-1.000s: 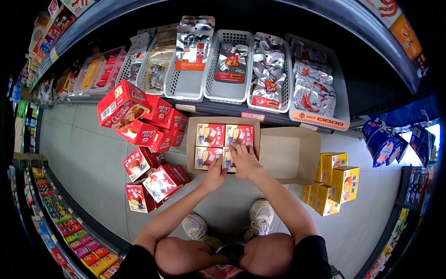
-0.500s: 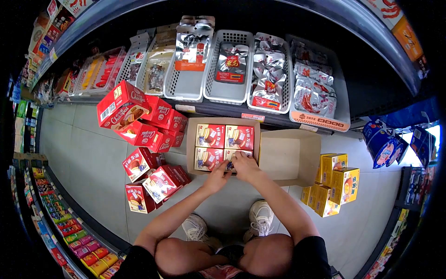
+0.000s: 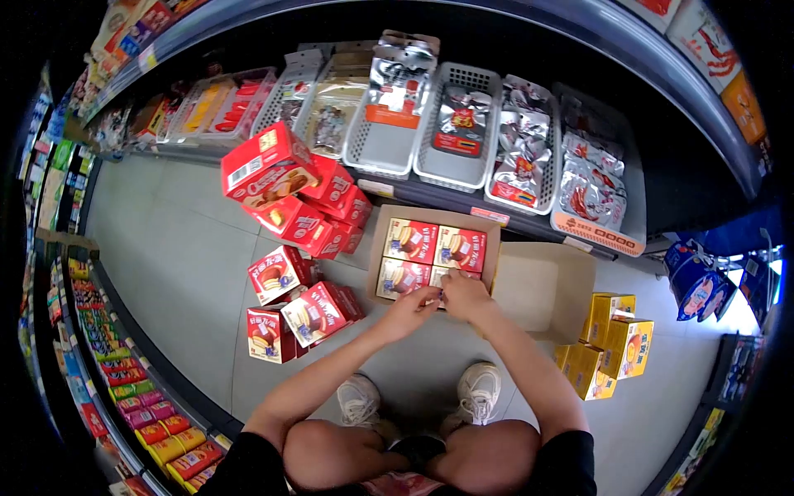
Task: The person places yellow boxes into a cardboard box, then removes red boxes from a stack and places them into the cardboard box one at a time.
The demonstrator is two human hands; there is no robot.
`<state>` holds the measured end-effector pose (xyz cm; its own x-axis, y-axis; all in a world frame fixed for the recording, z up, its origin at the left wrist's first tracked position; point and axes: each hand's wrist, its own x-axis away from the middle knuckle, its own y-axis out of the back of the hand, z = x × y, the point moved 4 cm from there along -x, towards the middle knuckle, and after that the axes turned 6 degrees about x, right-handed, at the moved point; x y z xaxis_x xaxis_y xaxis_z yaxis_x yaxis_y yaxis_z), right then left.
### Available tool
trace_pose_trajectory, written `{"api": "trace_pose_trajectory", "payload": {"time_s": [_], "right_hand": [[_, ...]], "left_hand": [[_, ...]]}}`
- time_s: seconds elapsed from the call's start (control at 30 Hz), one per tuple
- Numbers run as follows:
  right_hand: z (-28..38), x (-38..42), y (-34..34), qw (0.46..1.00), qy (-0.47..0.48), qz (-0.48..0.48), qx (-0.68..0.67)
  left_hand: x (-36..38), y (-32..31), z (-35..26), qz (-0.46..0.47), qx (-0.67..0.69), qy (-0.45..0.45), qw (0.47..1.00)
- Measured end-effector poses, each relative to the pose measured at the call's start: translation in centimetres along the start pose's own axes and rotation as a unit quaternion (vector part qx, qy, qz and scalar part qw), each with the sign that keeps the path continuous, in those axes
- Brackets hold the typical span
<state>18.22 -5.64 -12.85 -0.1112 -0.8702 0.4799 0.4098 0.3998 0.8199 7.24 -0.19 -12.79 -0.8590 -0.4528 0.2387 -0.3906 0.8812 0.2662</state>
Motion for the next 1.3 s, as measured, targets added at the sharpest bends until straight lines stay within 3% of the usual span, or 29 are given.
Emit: {"api": "trace_pose_trajectory", "payload": {"time_s": [0.07, 0.1, 0.17, 0.3, 0.37, 0.43, 0.47, 0.53, 0.6, 0.63, 0.8, 0.87, 0.93, 1.1, 1.17, 1.3], "right_hand": [[0.6, 0.3, 2.2, 1.000, -0.016, 0.009, -0.007], [1.2, 0.5, 3.8, 0.999, -0.024, 0.030, -0.015], [2.4, 0.6, 5.6, 1.000, 0.008, 0.023, -0.018], [6.3, 0.2, 8.4, 0.995, 0.085, 0.054, -0.024], [9.4, -0.1, 9.6, 0.986, 0.139, 0.094, -0.026], [11.5, -1.5, 9.0, 0.980, 0.174, 0.087, -0.046], [12.4, -2.1, 8.5, 0.973, 0.202, 0.078, -0.073], [14.3, -2.7, 8.4, 0.972, 0.212, 0.063, -0.083], [16.1, -3.1, 8.3, 0.971, 0.145, 0.134, -0.133], [16.5, -3.5, 7.7, 0.965, 0.152, 0.121, -0.174], [16.9, -5.1, 4.3, 0.965, 0.091, 0.095, -0.226], [16.6, -5.5, 3.2, 0.966, 0.075, 0.069, -0.238], [16.1, -5.7, 2.0, 0.964, 0.032, 0.099, -0.246], [16.1, -5.9, 0.8, 0.961, 0.029, 0.103, -0.255], [16.3, -5.9, 0.7, 0.964, 0.016, 0.099, -0.247], [16.9, -5.9, -0.3, 0.944, 0.009, 0.137, -0.301]], "left_hand": [[0.4, 1.1, -1.6, 0.054, 0.064, 0.025, 0.996], [0.7, 2.1, -2.7, 0.045, 0.064, 0.022, 0.997], [2.2, 3.9, -4.8, 0.115, 0.044, 0.034, 0.992], [7.2, 7.0, -5.8, 0.076, 0.079, 0.033, 0.993], [10.2, 8.7, -4.5, -0.098, 0.167, 0.045, 0.980], [13.5, 10.3, -2.7, -0.265, 0.253, 0.042, 0.929], [14.7, 10.4, -1.6, -0.270, 0.255, 0.040, 0.927], [18.0, 11.4, 0.4, -0.475, 0.233, 0.025, 0.848], [19.4, 11.3, 1.3, -0.494, 0.236, 0.056, 0.835], [19.9, 11.3, 1.7, -0.509, 0.240, 0.085, 0.823], [18.8, 10.6, 4.2, -0.427, 0.341, 0.128, 0.828], [18.2, 10.2, 5.3, -0.417, 0.405, 0.124, 0.804], [17.7, 10.3, 5.0, -0.415, 0.406, 0.119, 0.805], [16.9, 10.5, 4.5, -0.418, 0.405, 0.096, 0.807], [16.7, 10.3, 5.0, -0.421, 0.441, 0.098, 0.787], [16.9, 10.1, 5.7, -0.418, 0.405, 0.110, 0.806]]}}
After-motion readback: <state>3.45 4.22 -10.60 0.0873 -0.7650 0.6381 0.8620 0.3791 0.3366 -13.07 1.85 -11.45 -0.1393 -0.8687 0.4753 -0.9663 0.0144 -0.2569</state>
